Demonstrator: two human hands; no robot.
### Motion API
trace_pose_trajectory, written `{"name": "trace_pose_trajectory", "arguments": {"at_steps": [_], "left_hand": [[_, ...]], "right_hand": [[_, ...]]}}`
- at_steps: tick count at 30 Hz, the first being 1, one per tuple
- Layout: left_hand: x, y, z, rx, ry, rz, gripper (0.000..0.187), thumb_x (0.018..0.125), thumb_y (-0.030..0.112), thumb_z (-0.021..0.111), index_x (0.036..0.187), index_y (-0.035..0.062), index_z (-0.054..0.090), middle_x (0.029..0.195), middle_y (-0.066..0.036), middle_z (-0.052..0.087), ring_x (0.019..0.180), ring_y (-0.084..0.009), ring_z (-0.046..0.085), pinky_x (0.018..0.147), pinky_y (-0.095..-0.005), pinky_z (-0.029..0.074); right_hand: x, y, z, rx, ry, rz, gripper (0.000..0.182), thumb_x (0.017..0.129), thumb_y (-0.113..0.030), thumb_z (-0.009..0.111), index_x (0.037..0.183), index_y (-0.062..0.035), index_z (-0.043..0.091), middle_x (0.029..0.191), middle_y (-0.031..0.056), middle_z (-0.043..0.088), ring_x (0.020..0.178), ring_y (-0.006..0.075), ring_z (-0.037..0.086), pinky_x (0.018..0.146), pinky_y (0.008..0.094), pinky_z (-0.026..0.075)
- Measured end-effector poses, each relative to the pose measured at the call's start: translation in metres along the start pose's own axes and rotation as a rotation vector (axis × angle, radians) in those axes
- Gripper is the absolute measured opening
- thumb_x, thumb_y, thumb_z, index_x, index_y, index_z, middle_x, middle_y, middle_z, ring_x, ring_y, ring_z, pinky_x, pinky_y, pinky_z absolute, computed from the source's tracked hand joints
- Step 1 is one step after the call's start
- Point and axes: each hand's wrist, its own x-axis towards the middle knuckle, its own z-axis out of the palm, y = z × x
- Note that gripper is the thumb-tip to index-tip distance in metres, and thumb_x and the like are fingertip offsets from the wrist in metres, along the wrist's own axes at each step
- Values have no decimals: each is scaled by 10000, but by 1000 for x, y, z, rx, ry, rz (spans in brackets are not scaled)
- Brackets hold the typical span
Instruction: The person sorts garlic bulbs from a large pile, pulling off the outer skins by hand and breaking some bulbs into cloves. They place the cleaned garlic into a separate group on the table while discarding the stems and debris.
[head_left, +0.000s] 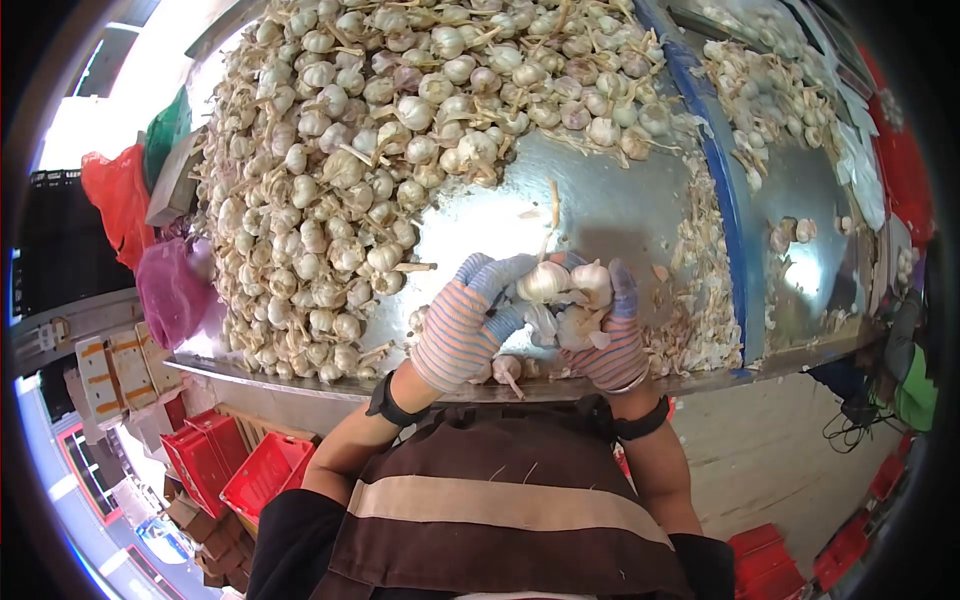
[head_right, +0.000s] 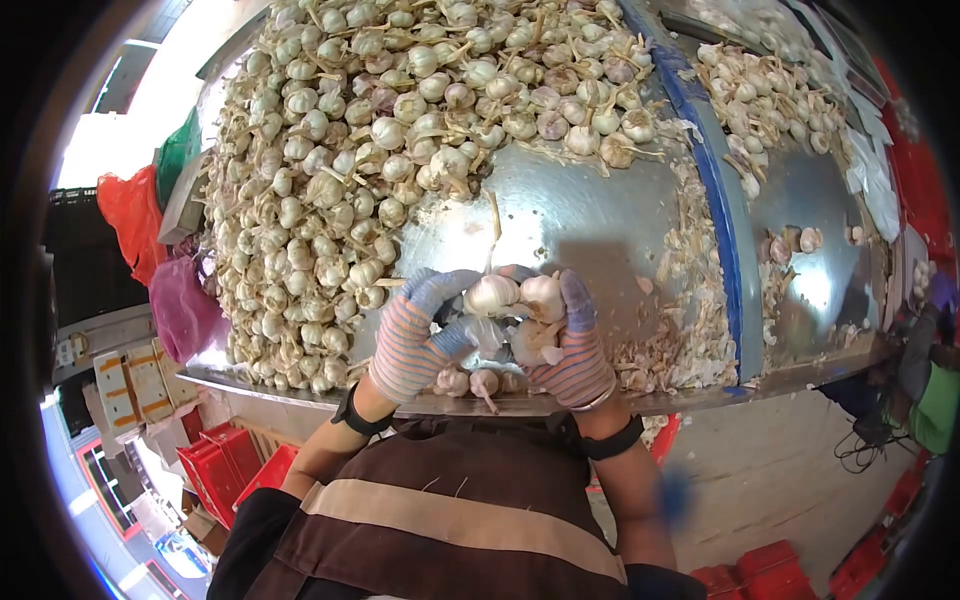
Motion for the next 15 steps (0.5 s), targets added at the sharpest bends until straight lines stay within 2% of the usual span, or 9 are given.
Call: {"name": "trace_pose_trajectory", "arguments": {"at_steps": [1, 7, 10, 11, 13, 15], "left_hand": [[0, 0, 0, -7, 2, -10, 426, 722, 71, 705, 1130, 81, 581, 924, -134, 583, 845, -308, 577, 713, -376, 485], [3, -9, 5, 48, 105, 149, 406, 686, 46, 743, 1062, 111, 602, 987, -116, 579, 859, -293, 594, 701, -357, 497], [8, -12, 5, 2, 41, 150, 409, 694, 42, 740, 1072, 107, 600, 1018, -124, 578, 865, -291, 596, 706, -354, 497], [10, -8, 2, -40, -32, 112, 421, 698, 43, 738, 1091, 109, 602, 1025, -125, 581, 876, -290, 600, 725, -348, 502], [10, -9, 2, -57, -19, 138, 392, 681, 37, 732, 1050, 85, 610, 1021, -124, 584, 921, -295, 582, 771, -357, 485], [9, -14, -8, -9, 14, 121, 383, 685, 37, 722, 1050, 67, 610, 1038, -127, 581, 968, -297, 566, 815, -361, 474]], "right_hand": [[1, -1, -1, -5, -17, 2, 611, 889, -539, 494, 1237, -38, 511, 1129, 85, 589, 938, 136, 587, 728, 226, 498], [9, -9, 12, 83, -115, 54, 677, 910, -558, 423, 1276, 11, 444, 1263, 148, 503, 1150, 233, 499, 987, 319, 409], [19, -7, -11, -54, -143, -34, 734, 893, -576, 443, 1321, 18, 384, 1240, 162, 503, 1146, 248, 503, 998, 338, 405], [24, -10, -30, 83, -321, -4, 749, 877, -596, 455, 1330, -4, 385, 1214, 159, 508, 1143, 271, 500, 963, 388, 443], [24, -25, -37, -188, -94, -175, 730, 866, -595, 468, 1317, -24, 411, 1205, 154, 505, 1137, 285, 497, 905, 399, 482], [27, -56, -43, 102, -121, -175, 619, 843, -507, 549, 1242, -39, 475, 1165, 157, 508, 1101, 285, 513, 831, 392, 525]]}}
